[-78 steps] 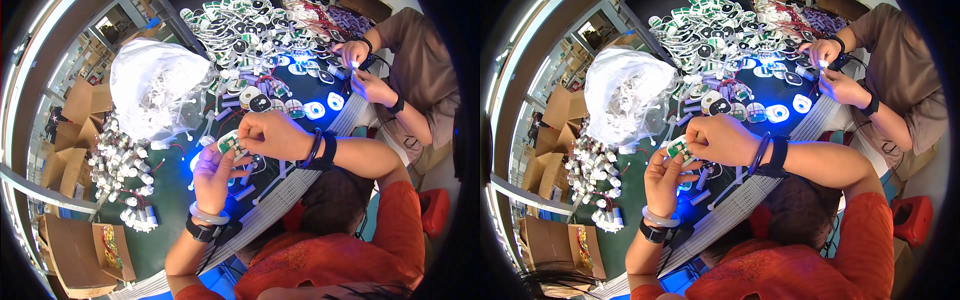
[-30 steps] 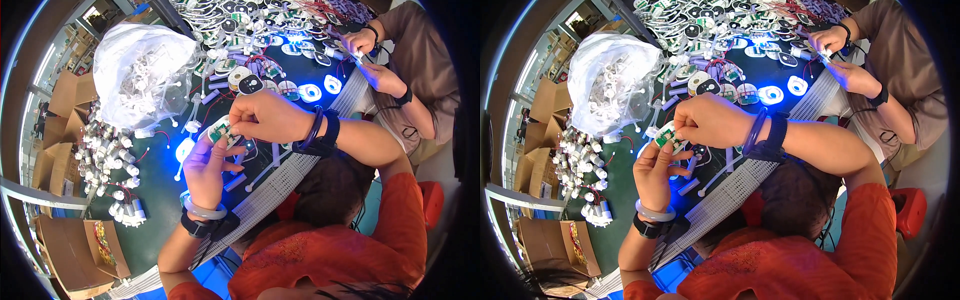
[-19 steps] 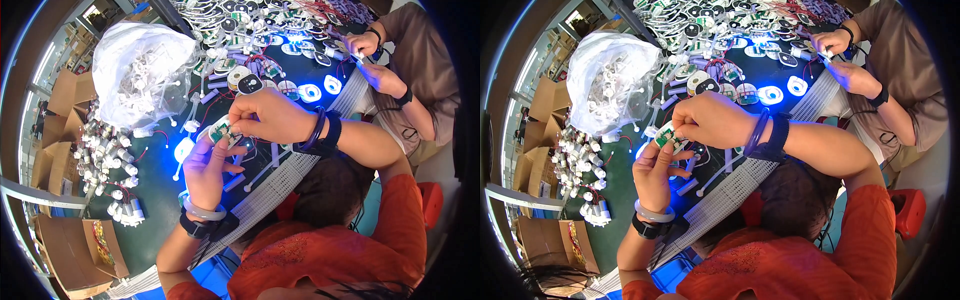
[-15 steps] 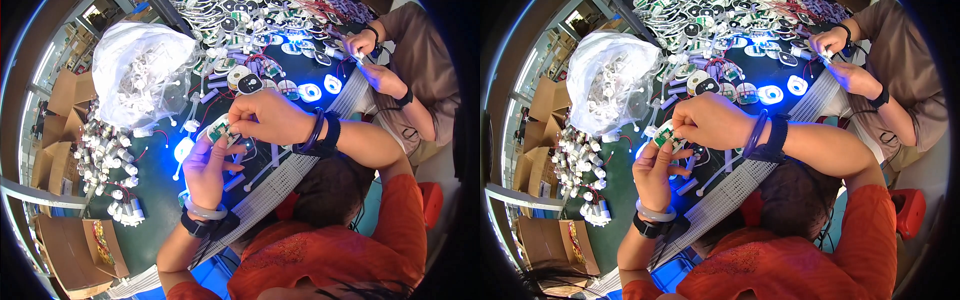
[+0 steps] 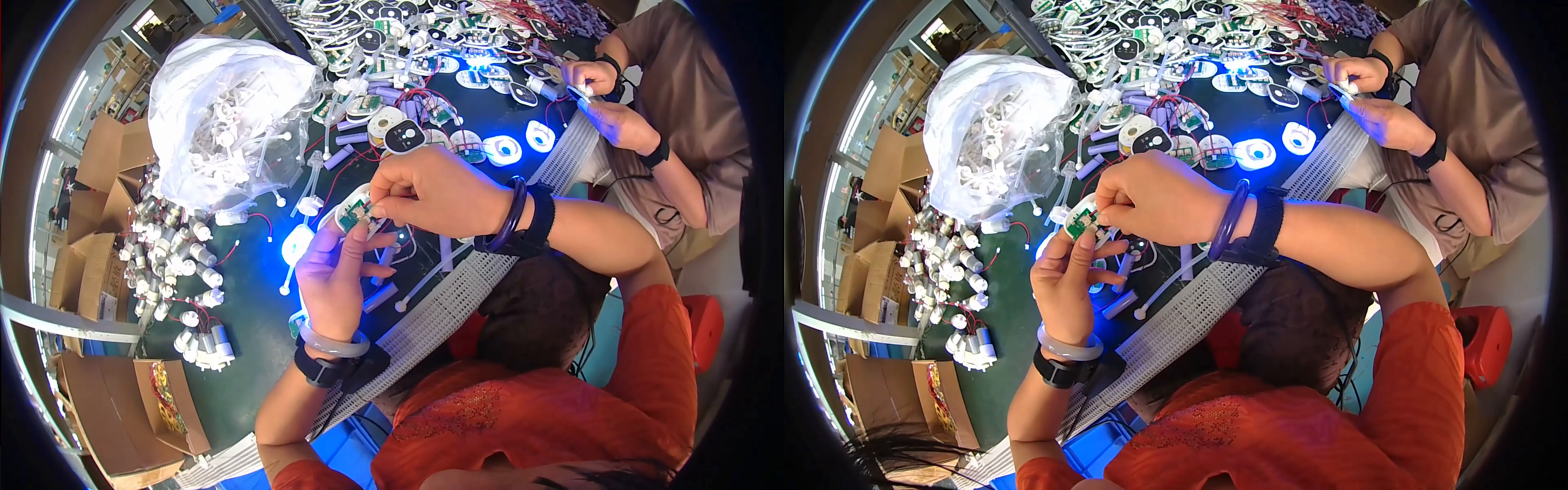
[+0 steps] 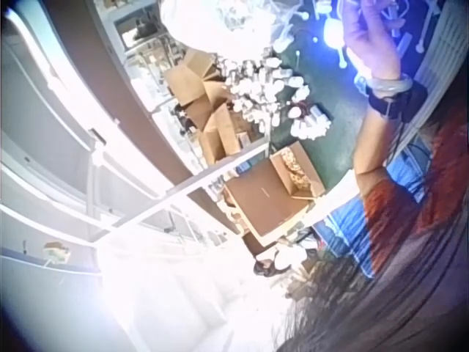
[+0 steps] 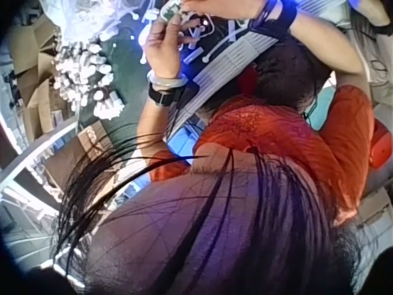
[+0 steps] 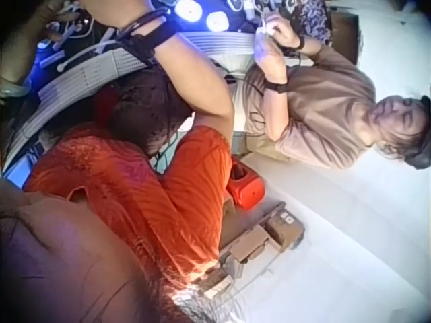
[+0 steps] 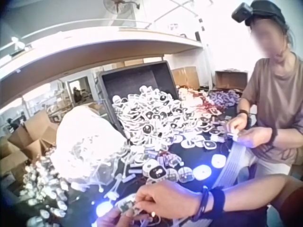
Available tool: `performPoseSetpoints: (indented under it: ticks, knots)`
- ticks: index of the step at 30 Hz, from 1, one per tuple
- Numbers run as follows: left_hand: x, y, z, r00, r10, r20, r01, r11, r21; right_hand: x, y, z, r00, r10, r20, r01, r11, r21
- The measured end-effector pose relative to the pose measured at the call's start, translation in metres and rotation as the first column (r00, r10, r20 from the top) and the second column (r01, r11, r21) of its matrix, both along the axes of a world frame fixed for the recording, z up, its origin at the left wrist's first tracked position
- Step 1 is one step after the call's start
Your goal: Assemble small LED light components by inserting boards into housings and connecting wires.
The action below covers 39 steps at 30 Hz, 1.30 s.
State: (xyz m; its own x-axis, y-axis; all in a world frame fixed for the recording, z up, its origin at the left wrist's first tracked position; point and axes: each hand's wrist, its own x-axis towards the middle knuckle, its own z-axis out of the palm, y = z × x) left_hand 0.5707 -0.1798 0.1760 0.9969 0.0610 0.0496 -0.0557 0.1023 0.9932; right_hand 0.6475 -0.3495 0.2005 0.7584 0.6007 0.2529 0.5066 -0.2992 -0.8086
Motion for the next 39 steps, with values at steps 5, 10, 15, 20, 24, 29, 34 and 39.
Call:
performPoseSetpoints:
  ticks: [5,10,15,20,24,29,34,39]
  knots:
    - [0.0,0.002,0.003,1.0,-0.003,0.004,0.003,1.0,-0.019,-0.001,0.003,-0.005,0.996,-0.014,0.088,0.011,0.999,0.03]
    - [0.005,0.011,0.004,0.993,-0.097,-0.061,0.088,0.987,-0.132,0.006,0.0,-0.006,0.983,0.008,0.186,-0.01,1.0,0.014]
    - [0.005,0.012,0.003,0.993,-0.106,-0.058,0.098,0.987,-0.127,0.006,0.0,-0.006,0.955,0.062,0.29,-0.081,0.995,0.053]
    - [0.004,0.007,0.003,0.996,-0.077,-0.051,0.073,0.995,-0.075,0.006,0.001,-0.008,0.977,0.057,0.204,-0.073,0.994,0.075]
    - [0.0,0.002,0.002,0.998,-0.06,-0.005,0.06,0.995,-0.083,0.006,0.0,-0.009,0.98,0.064,0.187,-0.08,0.994,0.079]
    - [-0.001,0.0,-0.001,0.999,-0.05,-0.008,0.049,0.996,-0.078,0.007,-0.001,-0.008,0.974,0.086,0.209,-0.102,0.993,0.066]
    - [-0.003,-0.002,-0.002,1.0,0.007,0.009,-0.006,0.999,-0.049,-0.001,0.003,-0.006,0.994,0.032,0.103,-0.034,0.999,0.02]
    - [-0.004,-0.004,-0.006,0.997,0.036,0.069,-0.037,0.999,0.005,-0.006,0.009,-0.012,0.982,-0.05,0.18,0.034,0.995,0.09]
